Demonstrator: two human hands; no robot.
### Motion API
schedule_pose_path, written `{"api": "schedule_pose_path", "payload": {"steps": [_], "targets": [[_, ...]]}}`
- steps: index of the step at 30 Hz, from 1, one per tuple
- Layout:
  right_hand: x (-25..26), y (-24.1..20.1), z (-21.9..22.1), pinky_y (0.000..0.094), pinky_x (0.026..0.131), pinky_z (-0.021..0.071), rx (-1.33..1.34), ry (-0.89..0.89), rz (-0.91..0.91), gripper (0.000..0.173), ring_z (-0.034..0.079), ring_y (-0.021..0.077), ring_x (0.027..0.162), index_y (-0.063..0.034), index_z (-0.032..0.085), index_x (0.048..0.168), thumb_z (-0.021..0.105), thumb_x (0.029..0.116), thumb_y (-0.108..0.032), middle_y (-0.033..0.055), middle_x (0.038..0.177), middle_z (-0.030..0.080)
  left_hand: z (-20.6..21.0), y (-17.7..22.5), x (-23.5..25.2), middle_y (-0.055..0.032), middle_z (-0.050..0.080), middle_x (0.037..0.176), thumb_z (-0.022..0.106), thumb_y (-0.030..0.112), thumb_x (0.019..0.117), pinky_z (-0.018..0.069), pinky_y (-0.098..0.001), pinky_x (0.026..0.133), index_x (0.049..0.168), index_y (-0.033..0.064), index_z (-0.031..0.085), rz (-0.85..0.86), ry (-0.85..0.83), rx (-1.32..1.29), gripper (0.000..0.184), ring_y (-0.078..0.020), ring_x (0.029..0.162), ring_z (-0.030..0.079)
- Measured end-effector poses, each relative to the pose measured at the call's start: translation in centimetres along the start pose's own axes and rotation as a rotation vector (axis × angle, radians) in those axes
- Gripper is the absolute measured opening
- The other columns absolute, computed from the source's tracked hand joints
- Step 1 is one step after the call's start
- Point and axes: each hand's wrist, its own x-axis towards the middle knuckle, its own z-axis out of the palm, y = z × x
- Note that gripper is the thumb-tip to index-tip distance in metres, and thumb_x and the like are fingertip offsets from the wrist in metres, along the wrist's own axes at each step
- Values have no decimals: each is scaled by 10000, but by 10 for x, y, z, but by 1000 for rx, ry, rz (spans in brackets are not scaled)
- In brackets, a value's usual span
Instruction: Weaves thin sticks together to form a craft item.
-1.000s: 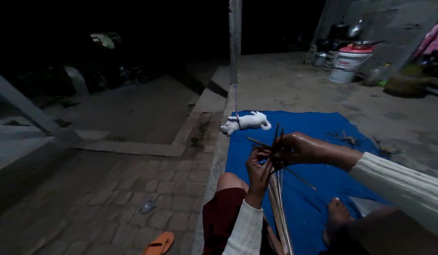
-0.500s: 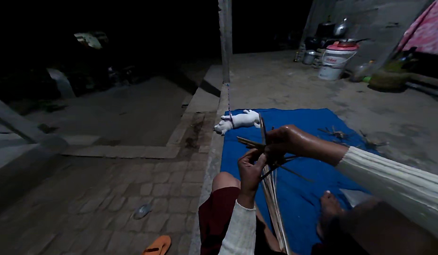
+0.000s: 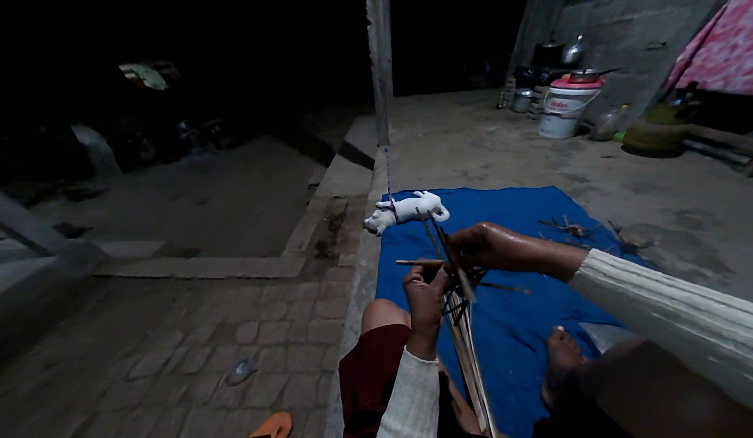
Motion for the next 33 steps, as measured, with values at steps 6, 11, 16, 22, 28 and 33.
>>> {"api": "schedule_pose_path", "payload": {"steps": [6,11,16,22,28,33], "targets": [[3,-3,6,255,680,527,49,98,34,59,609,82,700,0,660,999,657,974,-53,55,813,646,6,6,-2,-29,713,838,606,-160,856,582,-226,743,1179,-87,528,-69,-10,26,340,-52,762,691],[3,-6,8,311,676,530,73,244,140,229,603,136,696,6,585,1006,768,906,-89,77,793,607,7,3,-3,-22,713,804,661,-157,844,585,-210,731,972,-65,664,-25,34,12,158,-40,733,677],[2,-7,7,253,678,546,281,178,129,69,640,90,687,-11,665,942,711,941,-62,39,773,668,4,-10,-5,-10,743,861,629,-161,830,592,-226,788,958,-57,695,221,13,-67,178,-40,809,700],[0,-4,7,257,656,533,291,184,92,16,610,92,665,3,668,931,684,936,1,45,755,640,1,-19,-2,-22,739,910,675,-104,865,581,-239,821,961,-42,713,390,-83,-60,120,-52,850,692],[-4,-10,3,258,686,524,44,35,50,58,612,79,707,-8,695,987,662,968,-51,43,804,660,3,-4,0,1,657,779,573,-87,948,557,-203,711,945,-39,621,-55,-15,28,68,-30,717,634],[-1,-1,3,236,666,495,17,100,60,105,571,54,675,1,704,947,663,981,-90,34,764,635,7,-2,-1,-11,691,841,585,-97,944,578,-221,769,1012,-63,634,-79,-15,16,91,-40,770,666]]}}
